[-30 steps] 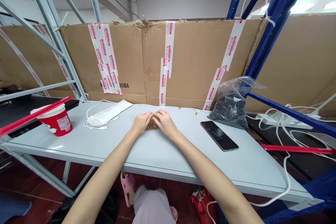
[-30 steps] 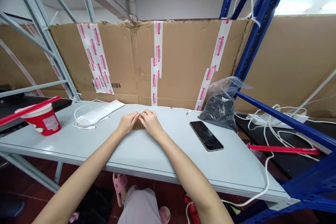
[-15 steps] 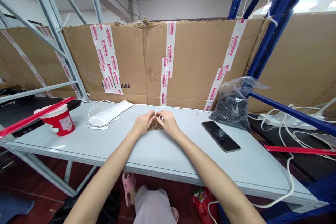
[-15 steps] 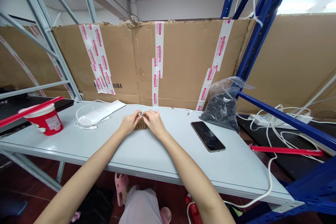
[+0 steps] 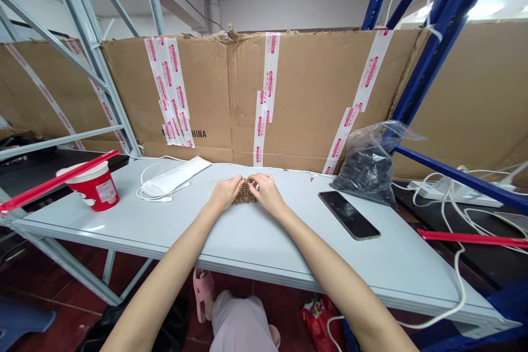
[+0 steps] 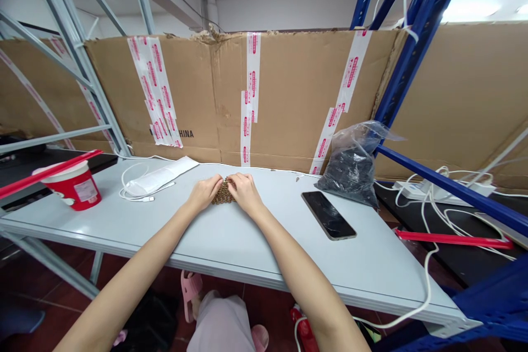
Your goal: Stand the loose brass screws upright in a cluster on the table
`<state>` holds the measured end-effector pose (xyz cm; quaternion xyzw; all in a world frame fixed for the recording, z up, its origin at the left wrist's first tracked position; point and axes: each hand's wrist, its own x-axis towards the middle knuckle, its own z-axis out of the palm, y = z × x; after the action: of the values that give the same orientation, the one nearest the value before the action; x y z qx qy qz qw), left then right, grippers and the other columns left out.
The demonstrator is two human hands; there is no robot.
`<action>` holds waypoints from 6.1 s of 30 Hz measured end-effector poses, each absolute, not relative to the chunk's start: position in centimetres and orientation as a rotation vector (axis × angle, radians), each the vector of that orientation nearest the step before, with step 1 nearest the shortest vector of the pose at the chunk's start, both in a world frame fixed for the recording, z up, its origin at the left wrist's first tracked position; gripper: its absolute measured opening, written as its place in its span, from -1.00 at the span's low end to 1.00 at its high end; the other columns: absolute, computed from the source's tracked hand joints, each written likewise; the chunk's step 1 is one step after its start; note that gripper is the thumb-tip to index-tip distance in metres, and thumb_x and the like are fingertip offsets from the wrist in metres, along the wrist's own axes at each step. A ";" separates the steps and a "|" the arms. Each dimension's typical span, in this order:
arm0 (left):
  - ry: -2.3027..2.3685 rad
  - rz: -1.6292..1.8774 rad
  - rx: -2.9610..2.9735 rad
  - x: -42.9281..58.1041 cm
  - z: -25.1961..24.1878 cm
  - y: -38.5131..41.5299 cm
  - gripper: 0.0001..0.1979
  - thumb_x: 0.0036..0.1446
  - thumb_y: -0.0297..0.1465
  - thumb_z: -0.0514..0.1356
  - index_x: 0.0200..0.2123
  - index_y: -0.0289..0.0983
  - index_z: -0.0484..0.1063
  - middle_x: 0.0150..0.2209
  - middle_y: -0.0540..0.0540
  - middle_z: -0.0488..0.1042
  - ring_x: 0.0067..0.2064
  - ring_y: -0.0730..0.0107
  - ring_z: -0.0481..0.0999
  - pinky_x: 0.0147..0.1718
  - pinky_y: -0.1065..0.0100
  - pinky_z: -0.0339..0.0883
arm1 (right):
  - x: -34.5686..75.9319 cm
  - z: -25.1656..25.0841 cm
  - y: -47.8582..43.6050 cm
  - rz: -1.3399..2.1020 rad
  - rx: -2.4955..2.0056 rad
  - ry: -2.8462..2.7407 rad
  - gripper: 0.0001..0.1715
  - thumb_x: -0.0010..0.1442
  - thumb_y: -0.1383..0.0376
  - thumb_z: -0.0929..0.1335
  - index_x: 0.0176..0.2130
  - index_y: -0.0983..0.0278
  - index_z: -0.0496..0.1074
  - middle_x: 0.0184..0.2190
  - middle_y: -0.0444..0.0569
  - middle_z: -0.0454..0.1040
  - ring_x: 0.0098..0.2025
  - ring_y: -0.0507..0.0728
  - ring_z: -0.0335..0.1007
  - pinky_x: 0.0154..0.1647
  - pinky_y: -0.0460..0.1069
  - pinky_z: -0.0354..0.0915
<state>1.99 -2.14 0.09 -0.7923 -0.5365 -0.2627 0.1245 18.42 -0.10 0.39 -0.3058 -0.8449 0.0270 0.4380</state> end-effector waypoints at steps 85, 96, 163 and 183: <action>-2.215 -0.610 -1.995 -6.2 -0.3 -0.3 -0.88 -0.05 -0.35 0.20 -0.42 -0.21 0.51 -0.30 -0.12 0.48 -0.16 0.23 0.38 -0.17 0.34 0.22 | 17.1 0.2 -0.5 0.649 -0.791 -1.974 -0.86 0.05 0.26 0.29 -0.43 0.25 0.41 -0.46 -0.09 0.38 -0.42 0.05 0.19 -0.34 -0.06 0.12; -2.214 -0.526 -2.008 -6.0 -0.5 -0.3 -0.87 -0.04 -0.38 0.17 -0.41 -0.22 0.53 -0.32 -0.12 0.51 -0.19 0.25 0.42 -0.18 0.36 0.22 | 17.0 0.1 -0.7 0.619 -0.772 -2.027 -0.86 0.07 0.26 0.29 -0.41 0.26 0.41 -0.43 -0.08 0.42 -0.37 0.06 0.22 -0.30 -0.05 0.11; -1.872 -0.972 -2.222 -6.9 -2.0 1.4 -0.87 -0.09 -0.53 0.09 -0.44 -0.23 0.37 -0.37 -0.03 0.42 -0.23 0.32 0.34 -0.23 0.35 0.19 | 31.9 -3.5 7.7 -0.172 -2.199 -1.822 -0.58 0.20 0.35 0.10 -0.05 0.35 0.35 -0.04 0.22 0.31 0.01 0.25 0.19 -0.06 0.14 0.08; -1.285 -1.140 -2.216 -0.7 0.7 -1.4 -0.81 0.08 -0.27 0.11 -0.25 -0.24 0.32 -0.29 -0.08 0.38 -0.20 0.33 0.31 -0.18 0.32 0.21 | 21.0 -0.1 5.0 0.865 -1.086 -1.452 -0.77 -0.09 0.33 0.34 -0.35 0.32 0.49 -0.39 0.02 0.51 -0.40 0.08 0.39 -0.26 0.00 0.29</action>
<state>-0.68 -1.41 0.71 -0.7790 -0.4519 -0.4009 0.1681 20.97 5.02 -0.07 -0.4563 -0.6098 0.3633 0.5366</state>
